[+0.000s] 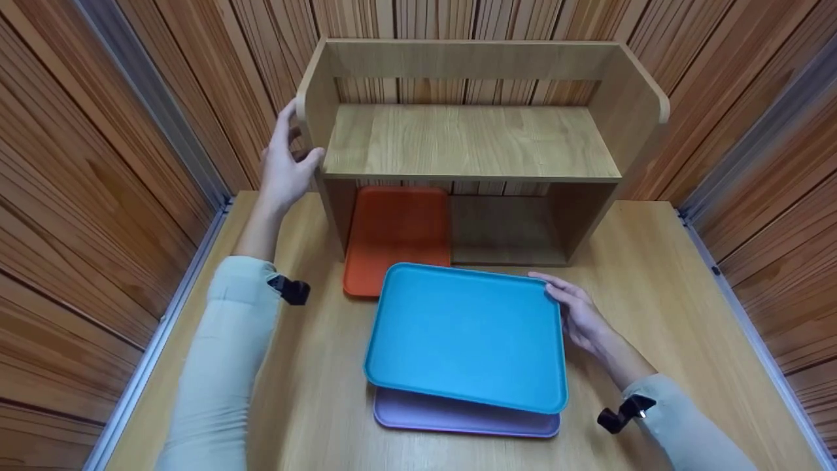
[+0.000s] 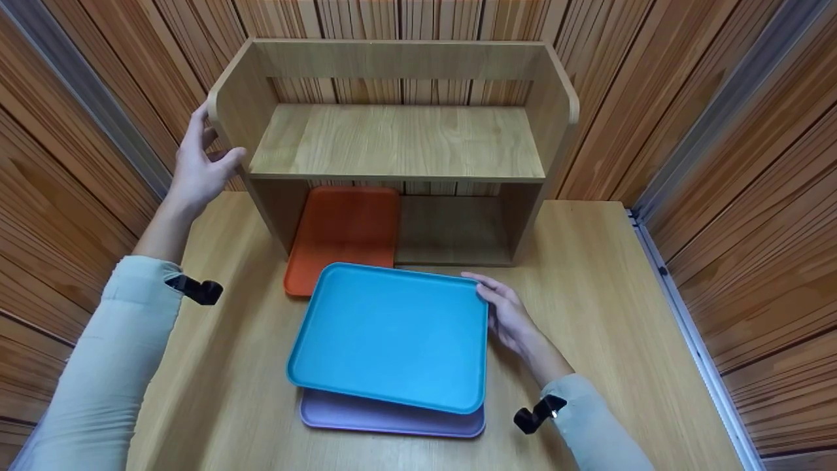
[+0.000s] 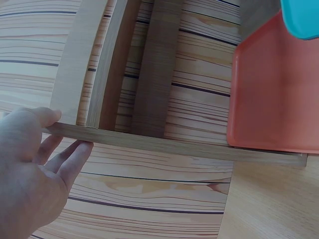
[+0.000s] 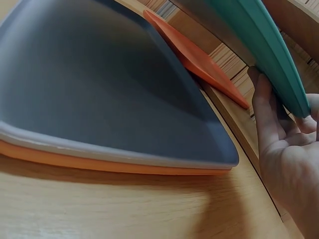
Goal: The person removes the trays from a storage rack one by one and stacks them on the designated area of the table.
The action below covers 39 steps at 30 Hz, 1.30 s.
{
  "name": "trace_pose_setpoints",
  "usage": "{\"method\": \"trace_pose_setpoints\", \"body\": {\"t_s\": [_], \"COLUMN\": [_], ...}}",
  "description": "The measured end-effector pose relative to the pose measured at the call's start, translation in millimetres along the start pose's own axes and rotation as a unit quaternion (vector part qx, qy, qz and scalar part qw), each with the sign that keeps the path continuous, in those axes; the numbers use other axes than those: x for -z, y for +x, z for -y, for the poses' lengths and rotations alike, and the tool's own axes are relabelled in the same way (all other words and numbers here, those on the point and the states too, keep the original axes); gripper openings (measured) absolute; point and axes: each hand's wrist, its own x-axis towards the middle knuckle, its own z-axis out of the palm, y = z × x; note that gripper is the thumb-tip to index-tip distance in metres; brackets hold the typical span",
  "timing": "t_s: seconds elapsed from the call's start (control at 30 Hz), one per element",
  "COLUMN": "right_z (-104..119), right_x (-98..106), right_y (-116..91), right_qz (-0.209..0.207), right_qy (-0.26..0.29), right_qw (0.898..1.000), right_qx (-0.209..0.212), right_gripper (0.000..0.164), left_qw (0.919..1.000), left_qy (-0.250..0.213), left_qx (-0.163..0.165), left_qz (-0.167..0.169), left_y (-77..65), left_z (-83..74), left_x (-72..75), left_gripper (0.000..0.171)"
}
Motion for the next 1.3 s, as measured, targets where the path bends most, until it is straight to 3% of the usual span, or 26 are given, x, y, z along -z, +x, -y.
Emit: {"method": "trace_pose_setpoints", "body": {"t_s": [0.23, 0.8, 1.07, 1.3], "right_z": [-1, -16, -20, -19], "right_x": [2, 9, 10, 10], "right_y": [-4, -6, -7, -6], "right_qz": [0.008, 0.045, 0.033, 0.042], "right_qy": [-0.031, -0.034, -0.049, -0.02], "right_qw": [0.999, 0.998, 0.997, 0.997], "right_qx": [-0.006, -0.024, -0.048, -0.061], "right_gripper": [0.039, 0.041, 0.044, 0.045], "left_qw": [1.0, 0.9999, 0.9999, 0.9999], "left_qy": [0.007, 0.009, 0.01, 0.012], "left_qx": [0.0, -0.011, -0.006, -0.007], "left_qz": [-0.001, -0.006, -0.005, -0.004], "left_y": [-0.8, -2.1, -0.8, -1.6], "left_z": [0.4, -1.8, -0.8, -1.6], "left_x": [0.4, 0.5, 0.1, 0.4], "left_gripper": [0.082, 0.081, 0.082, 0.081]}}
